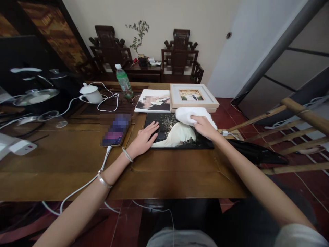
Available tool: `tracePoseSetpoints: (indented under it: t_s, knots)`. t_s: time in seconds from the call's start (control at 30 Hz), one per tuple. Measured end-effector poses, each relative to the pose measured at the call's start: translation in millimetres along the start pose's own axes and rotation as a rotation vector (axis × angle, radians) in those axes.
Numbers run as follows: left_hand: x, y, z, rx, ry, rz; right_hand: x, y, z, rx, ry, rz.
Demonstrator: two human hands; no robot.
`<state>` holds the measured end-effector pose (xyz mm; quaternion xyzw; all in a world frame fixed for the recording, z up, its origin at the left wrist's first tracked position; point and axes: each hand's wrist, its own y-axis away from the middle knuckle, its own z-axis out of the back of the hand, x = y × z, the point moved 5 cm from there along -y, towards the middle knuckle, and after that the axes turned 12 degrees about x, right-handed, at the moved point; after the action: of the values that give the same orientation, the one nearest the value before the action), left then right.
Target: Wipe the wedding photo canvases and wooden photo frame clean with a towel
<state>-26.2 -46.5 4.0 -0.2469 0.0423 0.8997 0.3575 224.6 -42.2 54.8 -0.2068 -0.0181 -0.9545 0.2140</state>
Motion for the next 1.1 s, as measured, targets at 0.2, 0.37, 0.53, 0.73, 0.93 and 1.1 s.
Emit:
tracePoseSetpoints:
  t_s: [0.2, 0.37, 0.53, 0.73, 0.93, 1.1]
  knots:
    - [-2.3, 2.1, 2.1, -0.002, -0.004, 0.049, 26.3, 78.6, -25.9, 0.120, 0.196, 0.094]
    - [1.0, 1.0, 1.8, 0.006, 0.004, 0.089, 59.7, 121.9, -35.9, 0.266, 0.191, 0.152]
    - [4.0, -0.3, 0.7, 0.030, -0.009, 0.117, 42.2, 100.6, -22.9, 0.270, 0.126, 0.167]
    - [6.8, 0.3, 0.9, 0.030, -0.008, 0.109, 3.5, 29.1, -15.8, 0.212, 0.216, 0.175]
    - [6.2, 1.0, 1.4, 0.038, -0.006, 0.122, -3.9, 10.4, -17.0, 0.138, 0.276, 0.156]
    - [2.1, 0.4, 2.0, 0.040, -0.027, 0.126, 25.6, 65.6, -25.8, 0.159, 0.312, 0.206]
